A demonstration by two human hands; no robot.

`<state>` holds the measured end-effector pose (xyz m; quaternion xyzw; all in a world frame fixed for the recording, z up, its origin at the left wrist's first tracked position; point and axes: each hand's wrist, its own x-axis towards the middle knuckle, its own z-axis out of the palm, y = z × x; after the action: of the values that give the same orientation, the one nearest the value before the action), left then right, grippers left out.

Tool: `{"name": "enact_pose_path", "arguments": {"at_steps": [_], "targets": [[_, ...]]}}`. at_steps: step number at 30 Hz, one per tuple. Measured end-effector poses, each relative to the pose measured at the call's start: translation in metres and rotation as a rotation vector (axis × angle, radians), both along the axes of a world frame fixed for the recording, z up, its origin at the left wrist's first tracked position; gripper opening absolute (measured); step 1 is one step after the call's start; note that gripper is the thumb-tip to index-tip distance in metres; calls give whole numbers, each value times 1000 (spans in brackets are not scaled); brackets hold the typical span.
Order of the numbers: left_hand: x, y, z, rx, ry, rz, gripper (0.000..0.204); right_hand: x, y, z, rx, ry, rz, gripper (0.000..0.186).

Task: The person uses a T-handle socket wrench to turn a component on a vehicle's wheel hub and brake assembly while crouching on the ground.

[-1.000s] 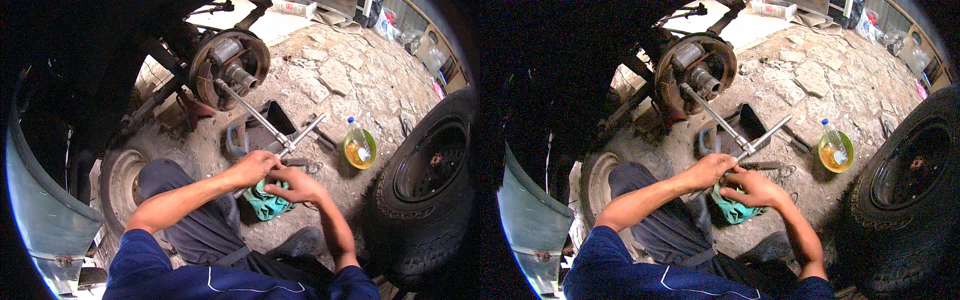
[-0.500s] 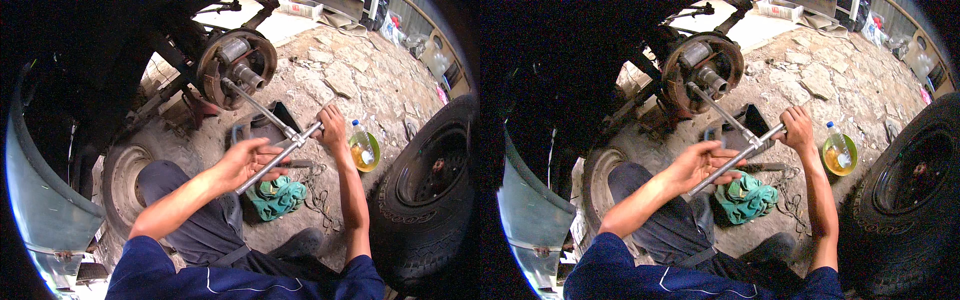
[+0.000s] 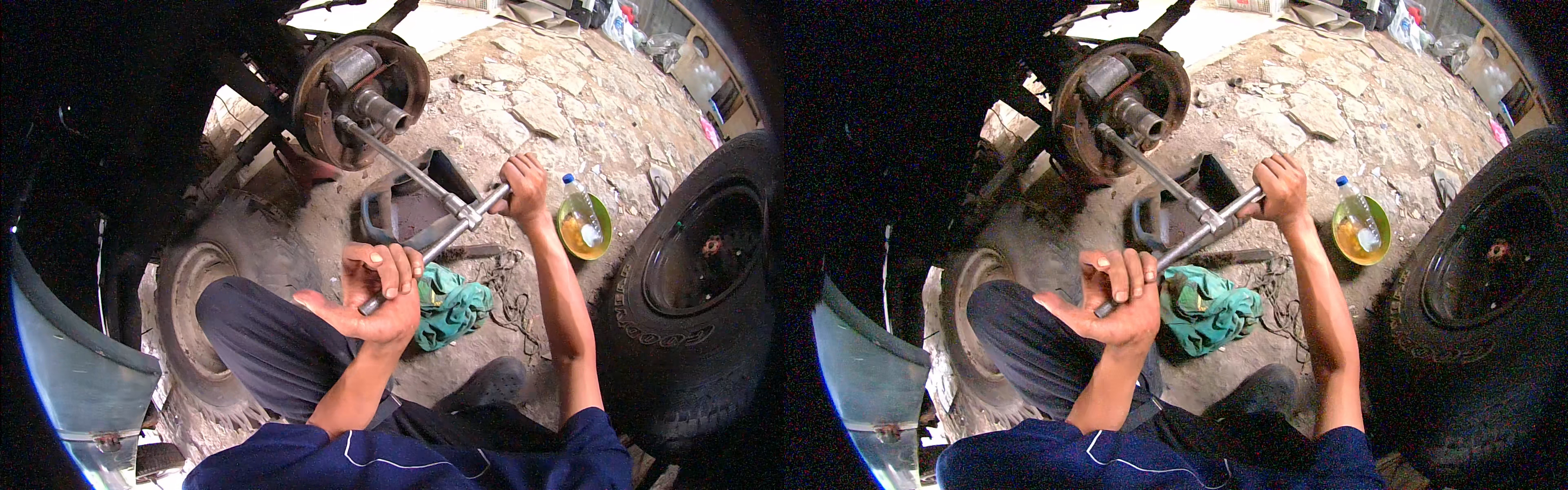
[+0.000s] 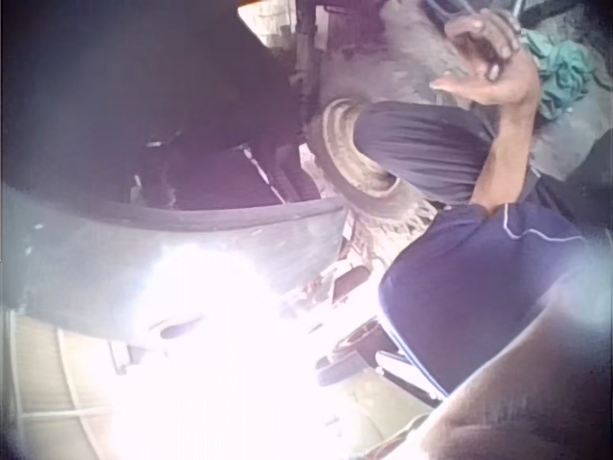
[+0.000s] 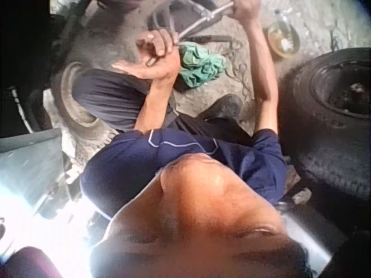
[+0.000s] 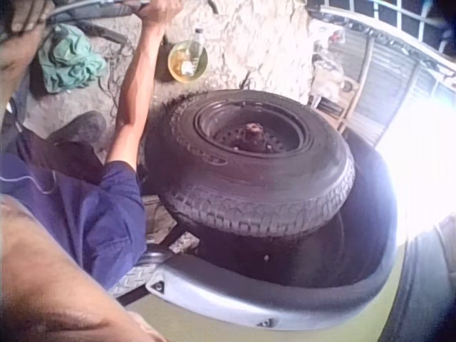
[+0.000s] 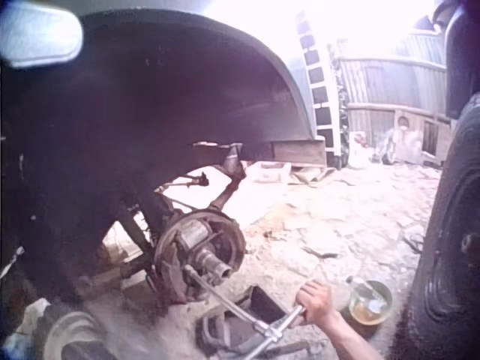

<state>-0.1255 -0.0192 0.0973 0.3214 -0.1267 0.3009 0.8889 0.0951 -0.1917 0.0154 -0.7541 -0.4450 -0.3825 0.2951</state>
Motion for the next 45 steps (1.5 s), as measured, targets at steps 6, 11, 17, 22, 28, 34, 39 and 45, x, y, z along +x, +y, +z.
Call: {"name": "enact_pose_path", "arguments": {"at_steps": [6, 11, 17, 22, 28, 34, 39, 45], "targets": [[28, -5, 52, 140, 61, 13, 64, -25, 26, -52, 295, 250, -24, 73], [69, -20, 99, 613, 330, 177, 46, -67, 58, -91, 483, 514, -130, 74], [161, -59, 100, 1055, 315, 250, 53, -136, 95, -93, 739, 1146, -95, 74], [206, -89, 69, 1445, 562, 244, 53, -193, 135, -35, 1409, 1851, 142, 68], [228, -118, 21, 1697, 777, -26, 51, -225, 132, -49, 983, 1841, 411, 52], [243, -105, -44, 1830, 845, -73, 51, -256, 131, -17, 358, 1416, 443, 49], [212, -73, -36, 1703, 511, 141, 49, -230, 138, 44, 1600, 2216, 746, 66], [92, -1, 54, 2135, 281, 36, 51, -223, 109, 39, 1232, 2027, 372, 66]]}}
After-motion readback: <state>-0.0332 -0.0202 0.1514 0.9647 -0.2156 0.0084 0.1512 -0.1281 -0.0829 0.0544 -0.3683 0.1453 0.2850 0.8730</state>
